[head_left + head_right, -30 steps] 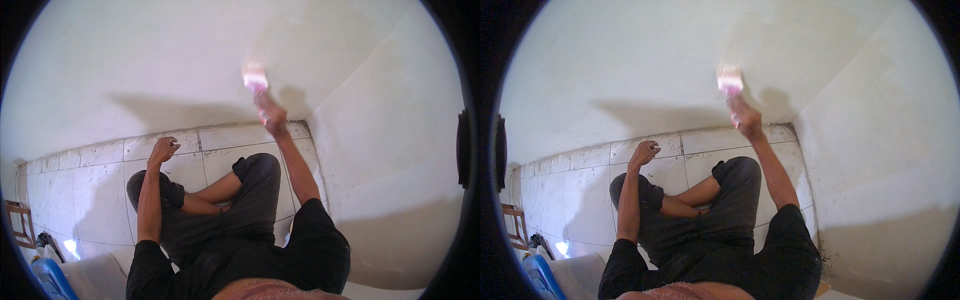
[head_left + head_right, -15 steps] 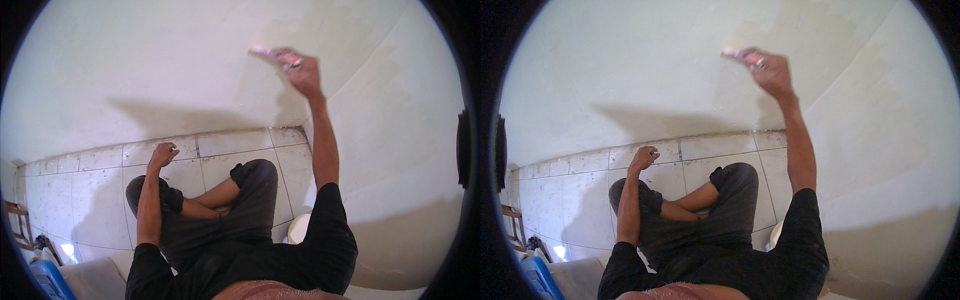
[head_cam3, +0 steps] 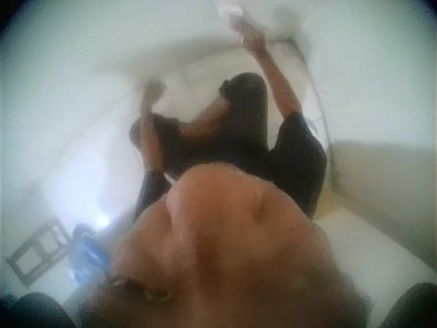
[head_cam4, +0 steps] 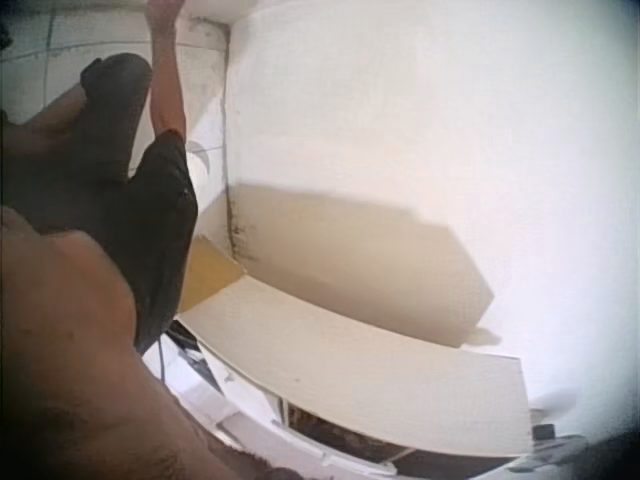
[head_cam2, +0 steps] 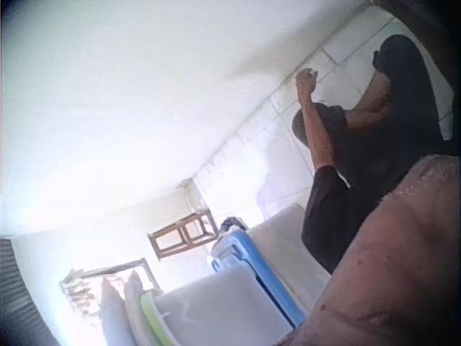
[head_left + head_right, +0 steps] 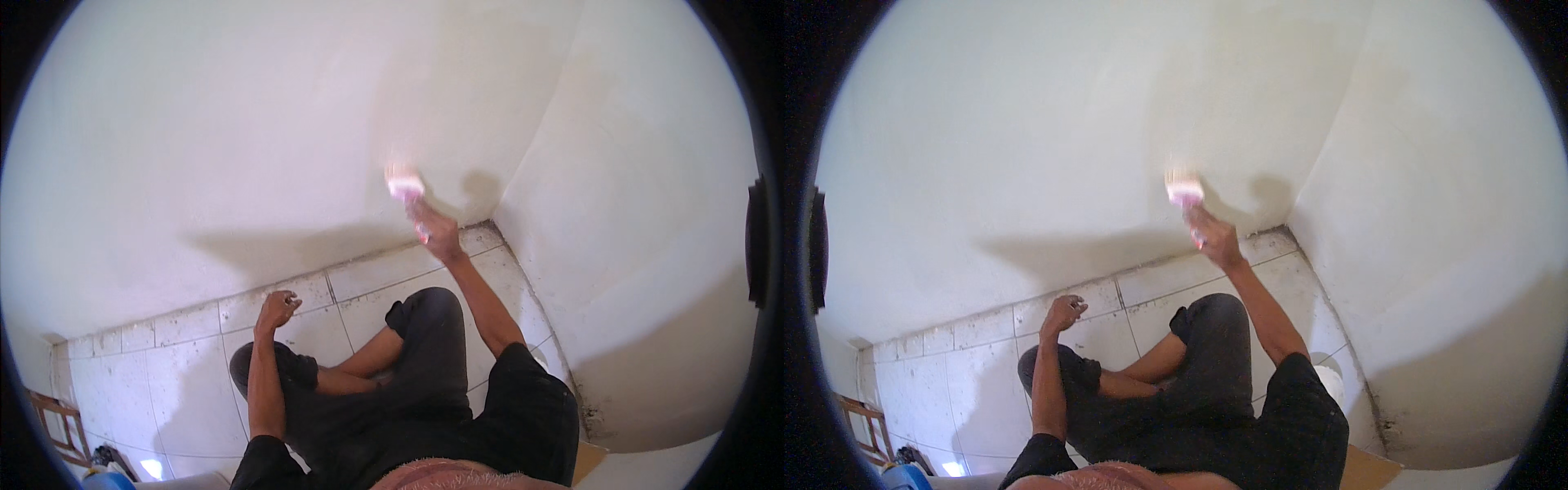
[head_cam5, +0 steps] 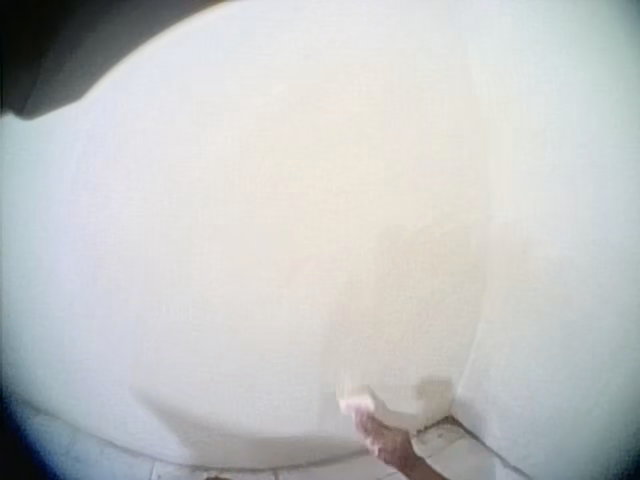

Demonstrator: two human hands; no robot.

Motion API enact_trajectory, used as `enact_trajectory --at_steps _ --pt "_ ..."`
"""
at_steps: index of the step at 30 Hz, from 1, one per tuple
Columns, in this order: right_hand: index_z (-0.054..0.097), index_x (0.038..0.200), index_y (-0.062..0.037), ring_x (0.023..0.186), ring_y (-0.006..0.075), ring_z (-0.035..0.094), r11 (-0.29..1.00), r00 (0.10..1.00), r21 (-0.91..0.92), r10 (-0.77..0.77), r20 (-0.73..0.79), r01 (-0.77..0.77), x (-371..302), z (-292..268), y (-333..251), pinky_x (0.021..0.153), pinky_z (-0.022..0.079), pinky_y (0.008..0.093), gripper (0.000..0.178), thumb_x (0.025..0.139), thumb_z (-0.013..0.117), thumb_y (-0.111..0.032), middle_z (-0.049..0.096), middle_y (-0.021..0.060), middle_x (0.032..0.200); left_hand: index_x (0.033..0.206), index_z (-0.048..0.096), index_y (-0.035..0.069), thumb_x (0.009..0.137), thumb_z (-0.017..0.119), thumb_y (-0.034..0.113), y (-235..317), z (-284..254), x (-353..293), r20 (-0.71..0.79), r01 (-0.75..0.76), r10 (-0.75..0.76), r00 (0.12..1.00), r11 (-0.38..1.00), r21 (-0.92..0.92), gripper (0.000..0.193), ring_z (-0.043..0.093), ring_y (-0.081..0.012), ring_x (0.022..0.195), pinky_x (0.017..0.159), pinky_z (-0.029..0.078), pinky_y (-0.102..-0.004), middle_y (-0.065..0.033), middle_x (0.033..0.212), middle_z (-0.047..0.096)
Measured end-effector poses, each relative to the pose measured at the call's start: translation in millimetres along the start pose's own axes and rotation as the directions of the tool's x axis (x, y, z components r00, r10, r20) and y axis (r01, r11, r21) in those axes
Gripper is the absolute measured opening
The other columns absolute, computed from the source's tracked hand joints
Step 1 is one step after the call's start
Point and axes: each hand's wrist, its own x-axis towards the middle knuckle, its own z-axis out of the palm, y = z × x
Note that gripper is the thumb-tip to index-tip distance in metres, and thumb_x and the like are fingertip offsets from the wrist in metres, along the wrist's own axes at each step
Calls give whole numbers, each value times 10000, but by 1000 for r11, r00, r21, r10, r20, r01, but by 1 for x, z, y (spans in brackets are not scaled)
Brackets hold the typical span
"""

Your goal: The person paints a corner and lower section of a wall using a paintbrush and a container of light-colored paint while sitting on the floor.

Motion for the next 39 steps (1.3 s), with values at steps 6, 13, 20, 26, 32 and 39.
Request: enact_trajectory --at_steps 6,13,20,26,32,39 --pt "680 1029 -219 694 250 658 961 918 54 242 312 -272 21 -17 13 660 530 360 317 789 541 -66 685 51 876 1003 664 -26 818 645 301 12 2 0 94 52 -46 995 996 -68 376 680 -261 736 719 518 -361 -191 843 679" --pt "684 913 -172 653 287 628 992 986 -44 124 111 -120 218 -139 5 602 501 363 136 812 597 -145 666 92 790 938 682 -10 812 655 254 -14 10 -5 103 95 -94 990 996 2 293 657 -193 646 636 518 -335 -142 727 672" --pt "677 1032 -96 808 283 671 972 879 -89 -234 -415 217 234 -146 12 666 545 319 295 745 685 -27 686 96 985 888 685 -9 826 655 252 -6 15 -3 82 46 -44 996 999 -26 270 652 -181 639 621 514 -327 -124 720 676" --pt "675 1060 -126 890 240 672 991 977 -76 -126 -172 114 82 -55 23 691 557 327 361 722 650 -1 654 87 1111 948 675 -22 825 648 241 -6 14 -5 87 40 -40 995 999 -2 291 662 -187 655 642 522 -333 -140 744 680" --pt "662 1033 -91 887 260 669 981 980 49 188 -57 -186 -38 -68 20 693 551 342 283 753 631 -61 663 100 1072 964 671 -29 821 653 240 -10 18 3 108 68 -65 992 997 -24 304 663 -192 653 646 522 -335 -147 749 681" --pt "644 860 -21 663 225 647 729 723 -54 663 -195 -682 -145 -197 -32 606 492 308 113 787 692 -93 668 119 788 1031 647 -30 830 654 230 -3 20 0 74 33 -35 997 999 29 328 653 -193 640 642 513 -331 -149 751 675"
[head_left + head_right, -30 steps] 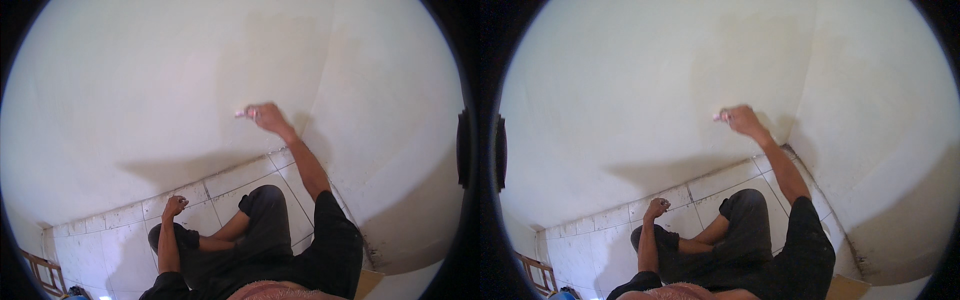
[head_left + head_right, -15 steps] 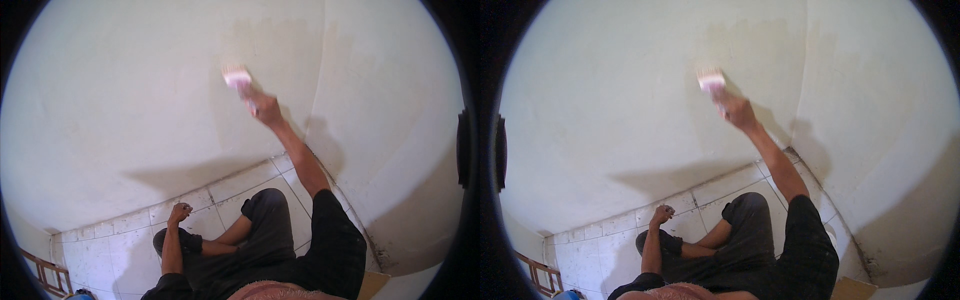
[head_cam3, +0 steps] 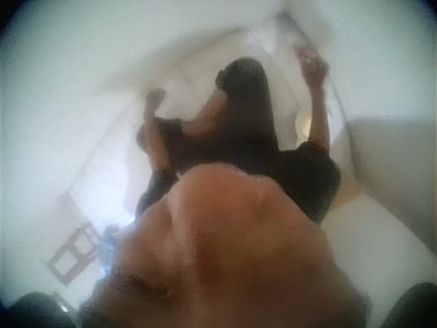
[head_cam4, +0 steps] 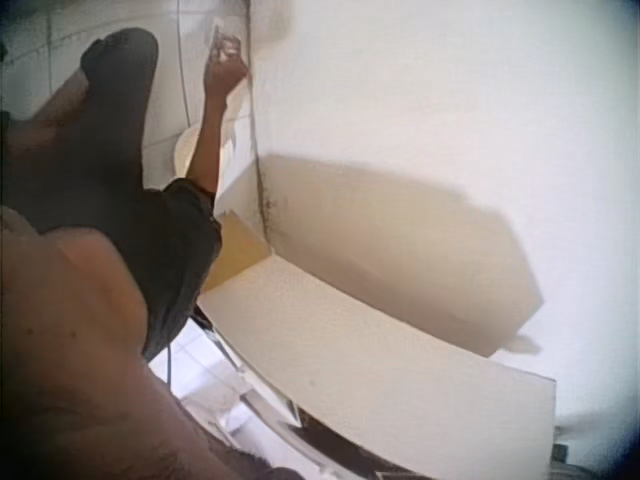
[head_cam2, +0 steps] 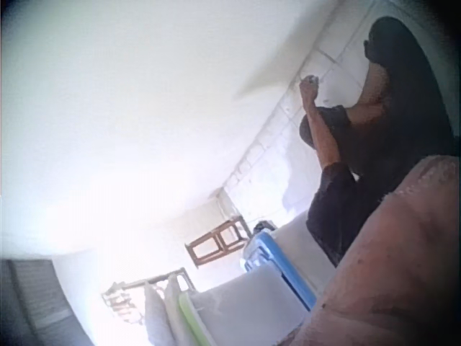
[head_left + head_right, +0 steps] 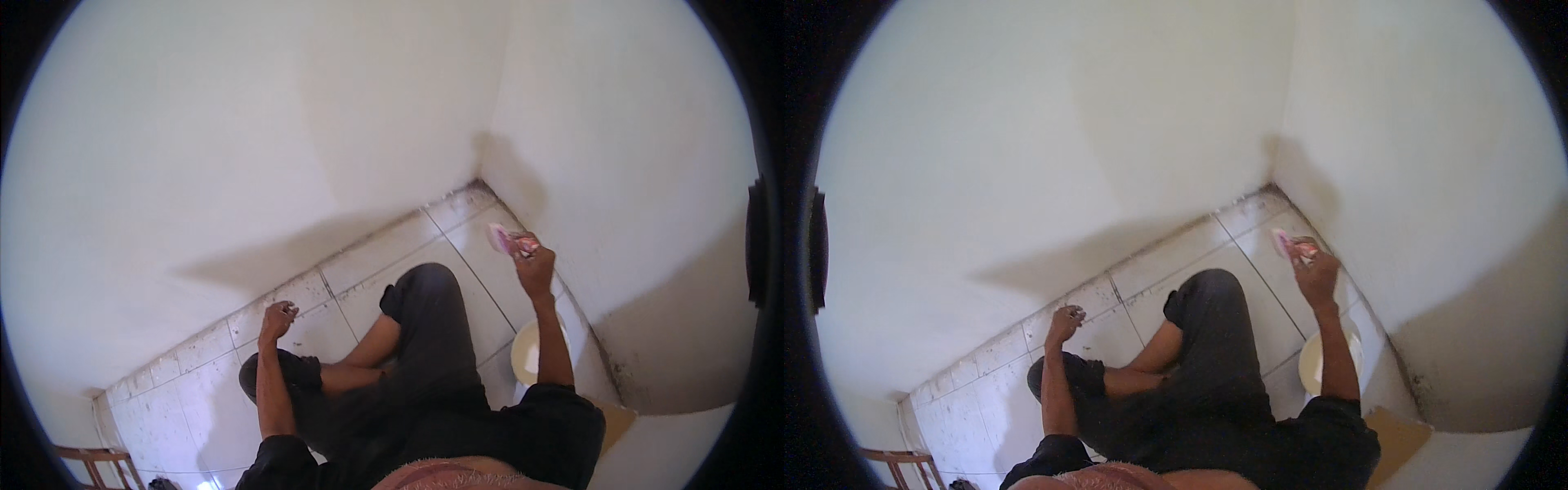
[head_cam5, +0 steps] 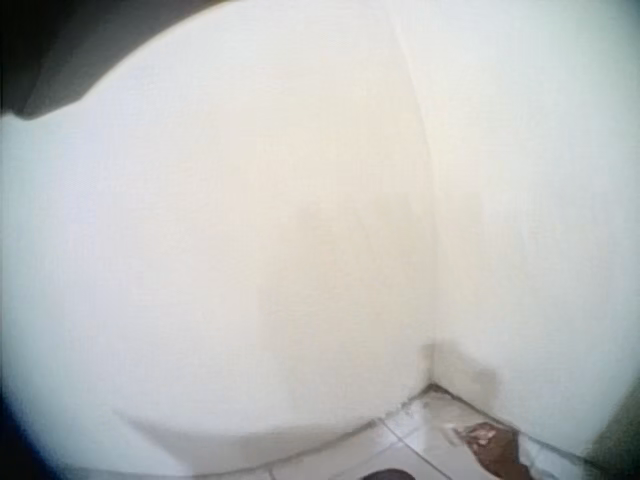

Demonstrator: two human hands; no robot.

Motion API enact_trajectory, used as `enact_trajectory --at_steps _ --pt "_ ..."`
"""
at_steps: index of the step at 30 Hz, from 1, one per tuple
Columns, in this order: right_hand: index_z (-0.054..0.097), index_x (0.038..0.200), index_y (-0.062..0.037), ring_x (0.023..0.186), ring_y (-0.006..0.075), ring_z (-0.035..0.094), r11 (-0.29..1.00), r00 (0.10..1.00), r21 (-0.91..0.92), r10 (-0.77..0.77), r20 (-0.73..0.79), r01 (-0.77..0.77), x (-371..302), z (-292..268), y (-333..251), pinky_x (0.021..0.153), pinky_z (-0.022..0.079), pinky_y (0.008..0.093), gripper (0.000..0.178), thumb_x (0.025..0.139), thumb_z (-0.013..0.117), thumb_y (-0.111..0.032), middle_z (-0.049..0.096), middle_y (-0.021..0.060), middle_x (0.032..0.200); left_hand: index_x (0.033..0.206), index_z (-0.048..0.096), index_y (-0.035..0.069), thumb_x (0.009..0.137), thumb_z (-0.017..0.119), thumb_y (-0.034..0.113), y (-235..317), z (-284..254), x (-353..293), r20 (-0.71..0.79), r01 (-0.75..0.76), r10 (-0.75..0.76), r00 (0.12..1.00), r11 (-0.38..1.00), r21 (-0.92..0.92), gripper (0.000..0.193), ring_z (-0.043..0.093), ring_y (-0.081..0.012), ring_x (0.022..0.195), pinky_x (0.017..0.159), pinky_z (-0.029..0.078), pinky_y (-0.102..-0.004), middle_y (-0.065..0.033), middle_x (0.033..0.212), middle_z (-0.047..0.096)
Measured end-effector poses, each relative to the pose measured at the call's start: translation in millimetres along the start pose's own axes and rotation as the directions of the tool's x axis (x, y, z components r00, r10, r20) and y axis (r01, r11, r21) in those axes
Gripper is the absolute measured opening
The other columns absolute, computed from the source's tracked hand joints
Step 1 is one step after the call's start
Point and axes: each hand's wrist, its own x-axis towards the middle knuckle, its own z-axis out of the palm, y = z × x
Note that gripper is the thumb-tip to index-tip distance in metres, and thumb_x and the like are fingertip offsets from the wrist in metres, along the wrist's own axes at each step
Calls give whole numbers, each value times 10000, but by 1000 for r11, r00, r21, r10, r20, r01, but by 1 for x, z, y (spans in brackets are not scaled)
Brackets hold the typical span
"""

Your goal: The person paints a corner and lower section of a wall using a paintbrush and a container of light-colored paint while sitting on the floor.

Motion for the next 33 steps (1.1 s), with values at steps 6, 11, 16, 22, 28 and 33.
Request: enact_trajectory --at_steps 6,11,16,22,28,33 --pt "516 733 -13 571 200 569 824 861 -310 508 33 -474 -70 -84 7 576 465 344 183 764 685 -75 526 85 615 1060 636 -39 840 638 216 12 -6 -4 0 -7 7 1000 1000 -21 337 654 -196 667 648 515 -318 -171 814 676" --pt "489 758 -40 613 223 568 768 886 -505 463 14 -394 -129 -113 36 606 458 349 223 758 701 -109 544 69 688 1087 631 -30 839 634 200 14 -5 7 35 20 -18 999 999 -45 338 646 -185 662 642 519 -318 -150 855 680" --pt "495 762 -45 584 291 589 714 842 -504 536 -54 -487 -138 -124 30 570 469 373 257 799 682 -218 576 88 633 1107 607 -69 874 577 188 10 -4 2 139 0 12 990 997 -84 348 641 -195 748 644 511 -300 -154 910 665" --pt "501 772 -46 610 314 589 606 770 -553 630 -105 -571 -147 -134 22 593 477 372 244 821 653 -231 582 106 672 1113 605 -69 879 602 217 7 -4 -8 110 3 1 994 999 -38 370 627 -185 675 634 494 -290 -139 805 652" --pt "548 1118 -9 905 259 624 583 721 -591 693 2 -558 -222 -135 80 795 433 409 410 843 616 -306 663 106 953 1070 628 -49 851 622 217 18 7 7 115 -35 40 993 998 -45 345 640 -188 651 623 506 -305 -154 802 667" --pt "561 787 -37 671 278 611 630 768 -509 632 -103 -586 -195 -123 50 664 456 393 231 795 676 -237 607 111 703 1063 645 -18 846 623 217 21 -8 -4 23 -43 43 999 999 6 321 652 -201 642 636 518 -324 -151 834 682"
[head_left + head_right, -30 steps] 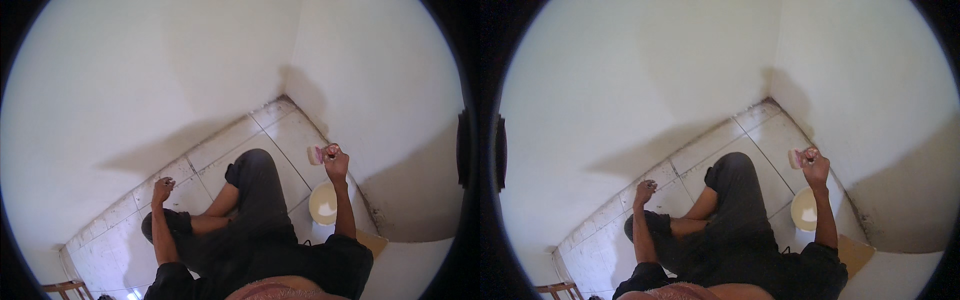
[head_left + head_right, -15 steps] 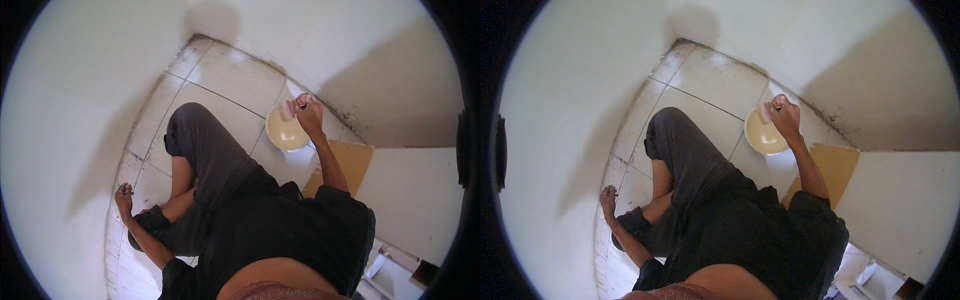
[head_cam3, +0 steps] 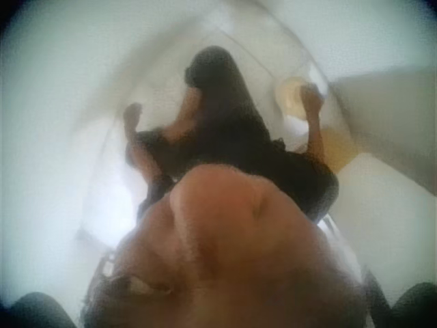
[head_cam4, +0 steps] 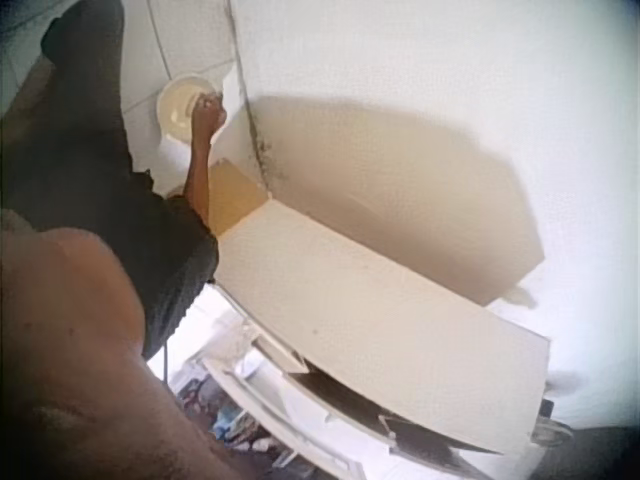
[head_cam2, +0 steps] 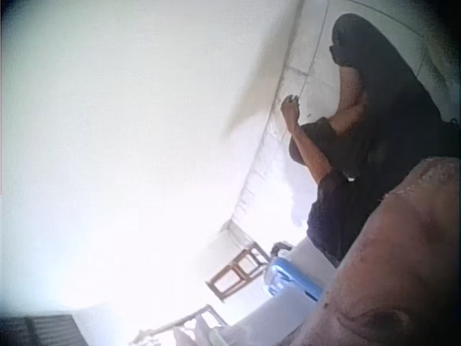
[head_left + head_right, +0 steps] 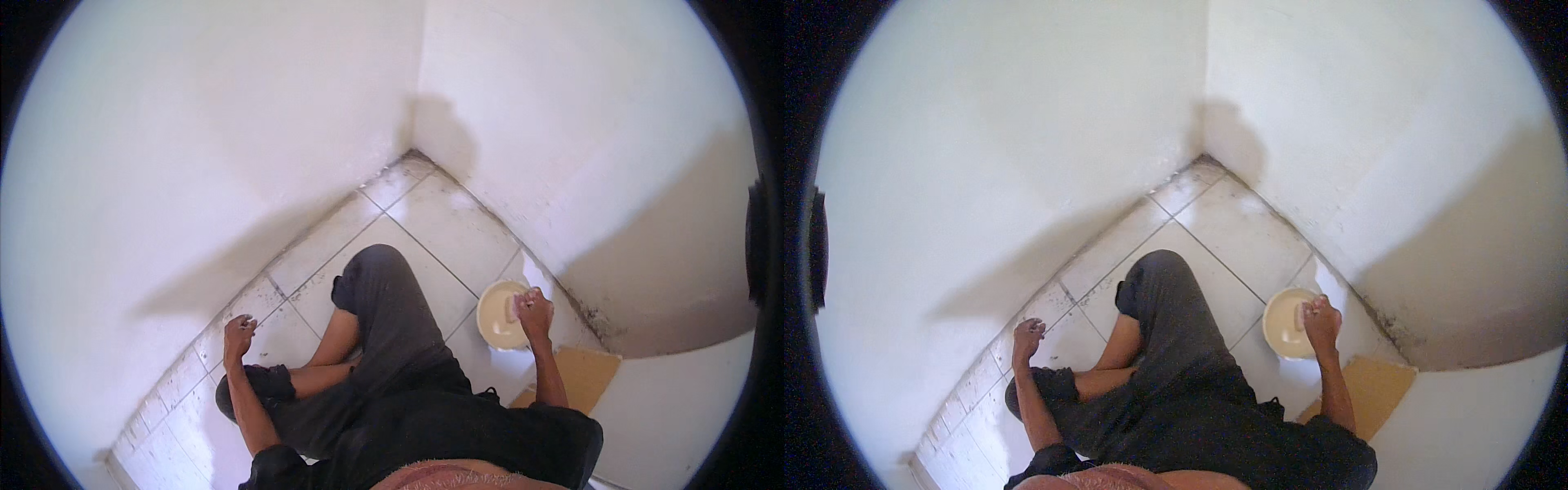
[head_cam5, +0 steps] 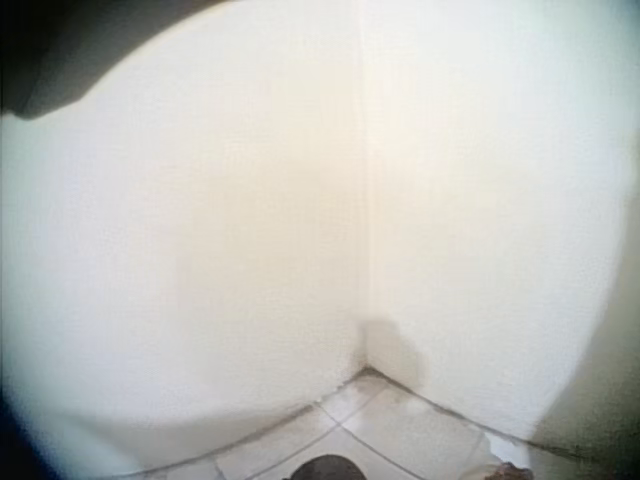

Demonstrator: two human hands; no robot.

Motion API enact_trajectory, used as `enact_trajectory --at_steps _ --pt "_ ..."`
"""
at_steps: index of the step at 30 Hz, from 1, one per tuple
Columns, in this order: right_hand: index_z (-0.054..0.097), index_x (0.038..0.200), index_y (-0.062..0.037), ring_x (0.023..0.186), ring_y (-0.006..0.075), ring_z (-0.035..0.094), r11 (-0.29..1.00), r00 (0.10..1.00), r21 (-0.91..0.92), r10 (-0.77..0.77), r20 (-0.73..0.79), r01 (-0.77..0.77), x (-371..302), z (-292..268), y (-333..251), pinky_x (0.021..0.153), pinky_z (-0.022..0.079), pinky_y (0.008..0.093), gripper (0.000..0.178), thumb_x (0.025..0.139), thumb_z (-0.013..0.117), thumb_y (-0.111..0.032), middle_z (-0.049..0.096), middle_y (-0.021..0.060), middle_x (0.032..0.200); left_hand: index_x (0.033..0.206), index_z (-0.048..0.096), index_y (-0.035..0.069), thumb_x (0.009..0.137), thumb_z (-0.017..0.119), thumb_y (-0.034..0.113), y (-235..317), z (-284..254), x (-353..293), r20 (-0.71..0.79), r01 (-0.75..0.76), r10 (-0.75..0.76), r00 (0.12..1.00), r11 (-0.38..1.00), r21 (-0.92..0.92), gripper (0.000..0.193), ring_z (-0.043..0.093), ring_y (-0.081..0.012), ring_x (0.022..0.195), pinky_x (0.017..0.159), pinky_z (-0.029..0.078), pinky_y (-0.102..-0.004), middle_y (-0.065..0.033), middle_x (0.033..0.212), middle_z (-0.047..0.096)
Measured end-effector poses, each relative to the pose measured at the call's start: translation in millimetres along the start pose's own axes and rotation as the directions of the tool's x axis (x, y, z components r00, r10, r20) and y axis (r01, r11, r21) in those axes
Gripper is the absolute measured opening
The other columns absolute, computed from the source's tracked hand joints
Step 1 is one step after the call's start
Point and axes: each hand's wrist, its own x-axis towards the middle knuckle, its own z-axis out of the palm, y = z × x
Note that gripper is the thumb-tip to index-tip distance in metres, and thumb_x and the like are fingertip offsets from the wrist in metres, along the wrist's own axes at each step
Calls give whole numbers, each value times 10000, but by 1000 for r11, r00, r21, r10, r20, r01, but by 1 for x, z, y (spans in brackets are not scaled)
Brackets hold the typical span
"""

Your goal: The person paints a corner and lower section of a wall using a paintbrush and a container of light-colored paint while sitting on the floor.

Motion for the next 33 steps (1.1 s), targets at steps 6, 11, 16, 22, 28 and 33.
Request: enact_trajectory --at_steps 6,11,16,22,28,33 --pt "599 747 -27 647 269 595 987 986 9 -161 -52 162 -5 -29 -43 619 468 374 160 755 695 -155 593 116 697 1011 643 -34 817 622 314 -12 -8 -2 28 -41 36 999 970 239 399 634 -348 845 769 487 -410 -225 894 656" --pt "514 714 -12 713 167 528 937 995 336 95 27 -99 -15 -35 -1 652 453 336 230 725 727 -96 532 46 713 1036 650 9 833 585 379 -26 12 12 -45 -148 158 986 975 163 427 587 -346 1013 908 449 -425 -211 1068 628" --pt "538 658 -15 673 203 532 982 991 183 -75 107 54 -4 -33 43 682 467 349 232 813 635 -158 551 69 663 956 664 37 806 625 368 -16 8 -3 -134 -98 107 985 992 74 365 600 -357 932 827 478 -445 -182 959 652" --pt "560 683 -14 660 182 540 985 995 168 -58 77 44 2 -31 27 652 463 326 219 802 665 -165 570 61 691 1061 649 21 816 638 352 -11 2 -17 -55 -47 51 997 997 64 412 630 -330 923 830 487 -428 -175 973 666" --pt "583 707 -14 647 160 549 973 995 219 -81 52 68 -9 -29 6 621 459 303 211 790 695 -172 589 54 720 994 660 23 799 644 373 -30 14 10 -139 -170 178 974 983 68 401 592 -360 963 859 468 -434 -182 997 646" --pt "601 728 -13 636 143 556 961 997 275 -41 63 22 -29 -25 -30 595 456 284 210 781 720 -178 605 47 743 1069 628 4 865 608 295 -64 36 33 -82 -169 161 983 980 -102 356 579 -338 988 928 442 -401 -174 1085 624"
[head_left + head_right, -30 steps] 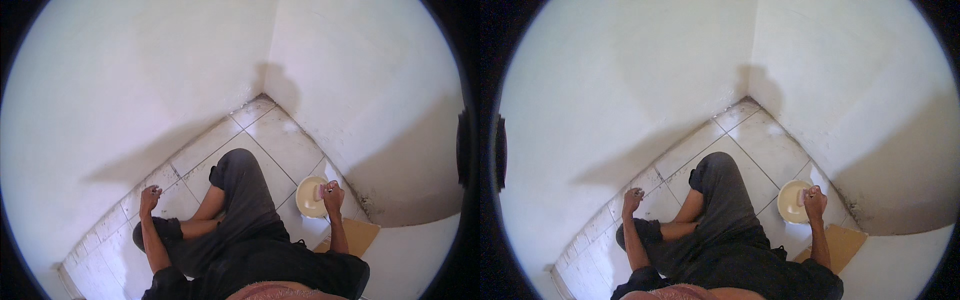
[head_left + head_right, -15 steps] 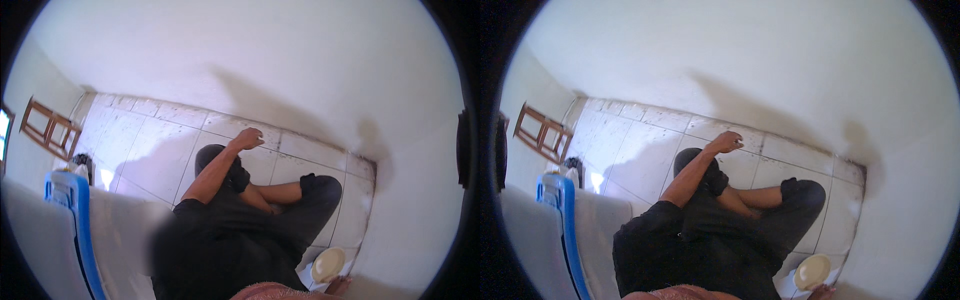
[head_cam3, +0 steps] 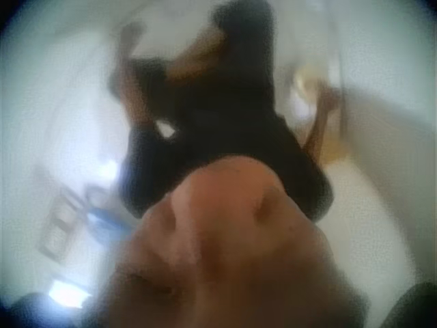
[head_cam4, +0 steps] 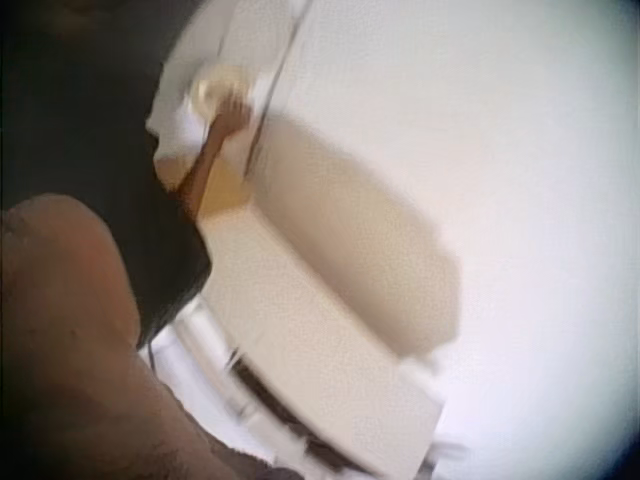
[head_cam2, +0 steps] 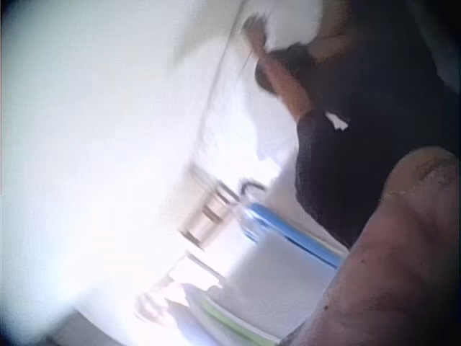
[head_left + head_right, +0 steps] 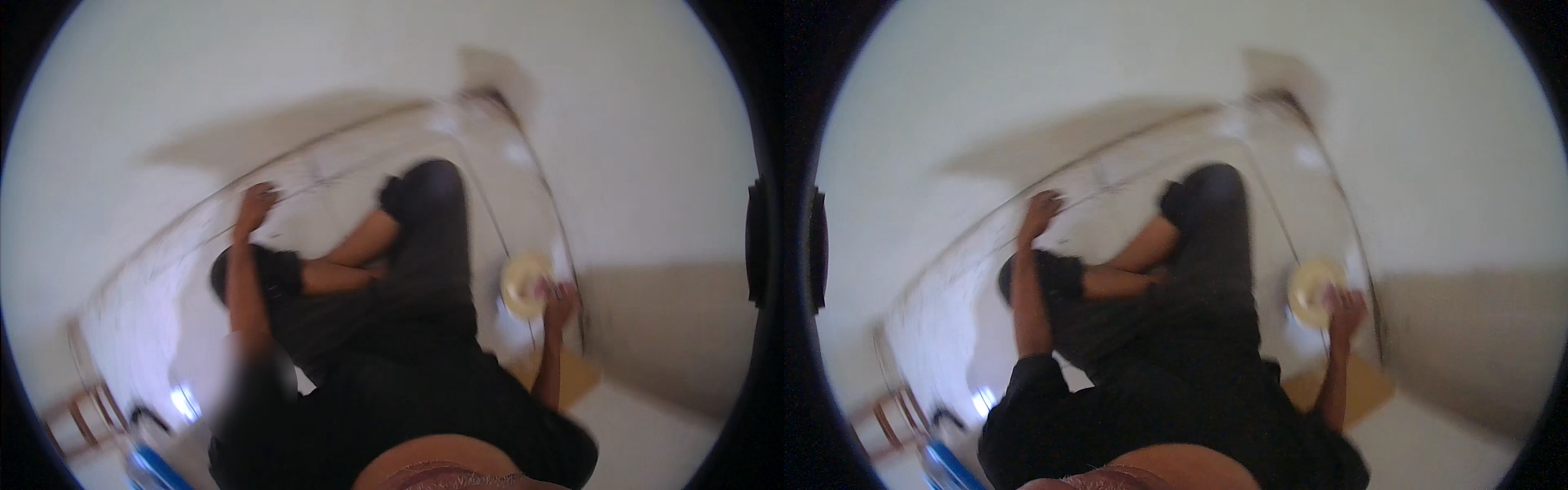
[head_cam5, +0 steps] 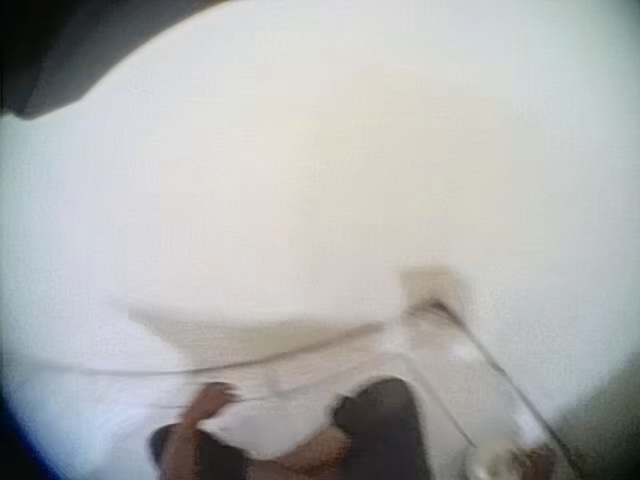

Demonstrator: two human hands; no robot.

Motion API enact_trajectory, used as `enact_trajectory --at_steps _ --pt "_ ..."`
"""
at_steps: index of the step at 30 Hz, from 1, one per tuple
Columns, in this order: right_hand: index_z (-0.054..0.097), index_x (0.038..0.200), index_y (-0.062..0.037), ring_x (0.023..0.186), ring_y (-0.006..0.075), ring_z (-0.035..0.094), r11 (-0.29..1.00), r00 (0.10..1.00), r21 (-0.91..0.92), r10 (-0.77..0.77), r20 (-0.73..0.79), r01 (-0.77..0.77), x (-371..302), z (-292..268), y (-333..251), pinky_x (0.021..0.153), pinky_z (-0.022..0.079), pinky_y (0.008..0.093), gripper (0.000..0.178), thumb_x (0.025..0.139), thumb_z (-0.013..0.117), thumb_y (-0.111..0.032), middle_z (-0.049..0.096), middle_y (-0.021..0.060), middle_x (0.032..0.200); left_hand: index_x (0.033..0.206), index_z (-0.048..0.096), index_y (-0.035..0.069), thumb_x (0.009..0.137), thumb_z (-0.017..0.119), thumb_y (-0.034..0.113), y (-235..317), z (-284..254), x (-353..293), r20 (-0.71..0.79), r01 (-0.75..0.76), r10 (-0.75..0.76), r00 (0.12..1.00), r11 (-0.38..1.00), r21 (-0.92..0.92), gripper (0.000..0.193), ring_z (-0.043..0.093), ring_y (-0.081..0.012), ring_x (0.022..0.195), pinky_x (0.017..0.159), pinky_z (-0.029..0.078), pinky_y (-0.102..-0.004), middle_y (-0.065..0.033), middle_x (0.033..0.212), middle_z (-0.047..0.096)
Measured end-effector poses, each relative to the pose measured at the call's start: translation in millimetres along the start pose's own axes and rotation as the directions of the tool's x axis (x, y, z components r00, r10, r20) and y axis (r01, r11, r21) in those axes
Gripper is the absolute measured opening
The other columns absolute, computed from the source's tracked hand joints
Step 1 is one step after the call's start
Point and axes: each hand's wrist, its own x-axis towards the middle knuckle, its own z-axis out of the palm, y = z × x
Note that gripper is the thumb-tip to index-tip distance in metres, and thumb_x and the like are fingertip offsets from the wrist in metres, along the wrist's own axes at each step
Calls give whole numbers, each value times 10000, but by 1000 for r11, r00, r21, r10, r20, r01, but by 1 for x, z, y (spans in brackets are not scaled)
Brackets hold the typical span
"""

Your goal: The person paints a corner and lower section of a wall using a paintbrush and a container of light-colored paint while sitting on the floor.

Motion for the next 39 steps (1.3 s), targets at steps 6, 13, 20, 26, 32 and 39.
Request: enact_trajectory --at_steps 6,13,20,26,32,39 --pt "584 781 20 603 151 566 977 999 -205 -49 18 52 5 17 -2 599 465 306 223 774 691 -175 583 107 656 1126 598 -44 910 560 263 43 -41 -20 120 -5 -9 993 992 123 378 625 -205 774 708 487 -308 -141 911 654" --pt "554 703 -1 566 242 601 970 954 16 239 -182 -241 -7 -31 29 584 483 356 244 757 703 -186 604 135 637 1158 578 -78 904 580 256 93 -27 -14 213 172 -190 958 980 101 419 601 -200 743 695 472 -310 -167 919 647" --pt "553 820 -13 620 373 609 870 967 -432 168 -192 -237 1 -54 47 597 485 442 187 824 601 -194 611 184 659 1121 593 -45 901 569 266 62 -31 -15 204 142 -157 966 986 90 382 616 -180 703 630 475 -300 -114 848 646" --pt "531 863 -33 661 408 606 863 998 -502 44 -41 -59 7 -34 4 592 469 486 191 854 587 -216 607 213 685 1108 596 -67 883 595 234 46 -40 -23 168 164 -164 972 986 17 376 632 -194 702 631 502 -297 -151 891 657" --pt "516 783 -26 593 305 601 942 994 -327 -96 -44 76 -13 -14 2 578 474 414 194 814 631 -180 585 131 658 1082 628 -49 849 627 197 63 -25 -8 130 172 -176 976 984 42 340 638 -184 660 625 505 -308 -150 804 669" --pt "488 711 -12 605 149 570 901 898 160 423 -120 -403 0 -23 12 588 470 348 148 759 628 -9 529 58 631 1060 630 -62 831 651 199 65 -26 -14 78 193 -195 978 981 33 348 648 -178 643 616 515 -312 -150 792 677"
